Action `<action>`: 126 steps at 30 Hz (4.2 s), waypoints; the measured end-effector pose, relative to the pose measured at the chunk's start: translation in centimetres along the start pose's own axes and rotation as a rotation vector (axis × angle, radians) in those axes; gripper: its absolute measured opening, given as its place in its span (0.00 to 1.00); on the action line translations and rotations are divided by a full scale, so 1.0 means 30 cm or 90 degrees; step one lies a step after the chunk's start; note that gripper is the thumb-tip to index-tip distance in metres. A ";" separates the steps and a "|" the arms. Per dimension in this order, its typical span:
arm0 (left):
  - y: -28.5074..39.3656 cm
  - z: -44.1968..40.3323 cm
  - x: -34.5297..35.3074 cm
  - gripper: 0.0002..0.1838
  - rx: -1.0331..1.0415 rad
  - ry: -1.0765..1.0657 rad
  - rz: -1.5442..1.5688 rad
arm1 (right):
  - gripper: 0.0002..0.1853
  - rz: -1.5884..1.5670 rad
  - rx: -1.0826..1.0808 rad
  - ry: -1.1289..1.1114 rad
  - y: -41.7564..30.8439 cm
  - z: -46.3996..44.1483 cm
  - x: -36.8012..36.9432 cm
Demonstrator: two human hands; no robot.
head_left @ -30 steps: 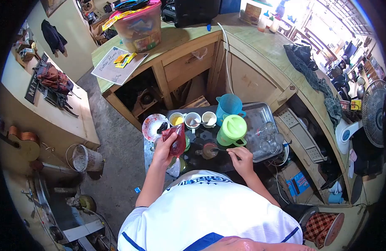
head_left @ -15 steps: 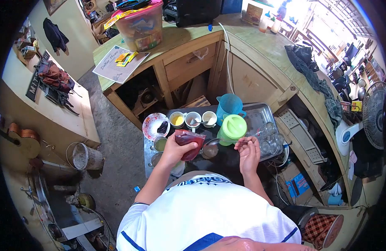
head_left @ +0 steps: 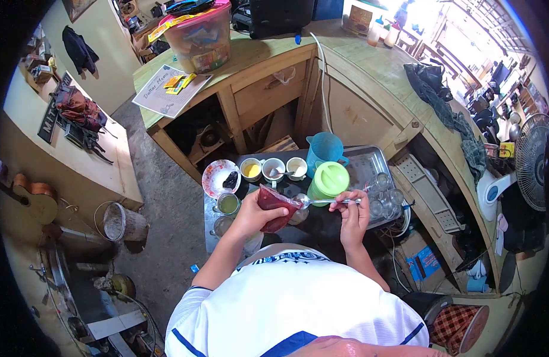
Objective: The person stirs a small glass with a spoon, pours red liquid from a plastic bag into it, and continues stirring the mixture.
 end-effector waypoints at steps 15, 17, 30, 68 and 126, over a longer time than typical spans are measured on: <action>0.002 -0.007 0.005 0.20 -0.011 0.049 0.035 | 0.08 -0.051 0.003 0.010 -0.044 -0.021 -0.042; 0.003 -0.011 -0.001 0.20 -0.017 0.057 0.025 | 0.08 -0.056 0.005 0.013 -0.044 -0.025 -0.048; 0.026 -0.035 0.028 0.21 -0.013 -0.003 0.054 | 0.08 -0.030 0.001 -0.004 -0.022 -0.023 -0.045; -0.206 -0.287 -0.314 0.28 0.279 0.422 -0.311 | 0.18 -0.429 0.603 0.249 0.293 0.305 -0.361; -0.411 -0.205 0.215 0.10 0.074 0.153 -0.580 | 0.08 0.635 0.017 -0.304 0.353 0.362 -0.275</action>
Point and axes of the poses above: each hand's wrist, its own z-axis away from the middle knuckle, its own x-axis out of the palm, y = z × x, the point moved 3 cm from there along -z, towards the middle knuckle, and after that the axes turned 15 degrees about -x, right-handed, at the moved point
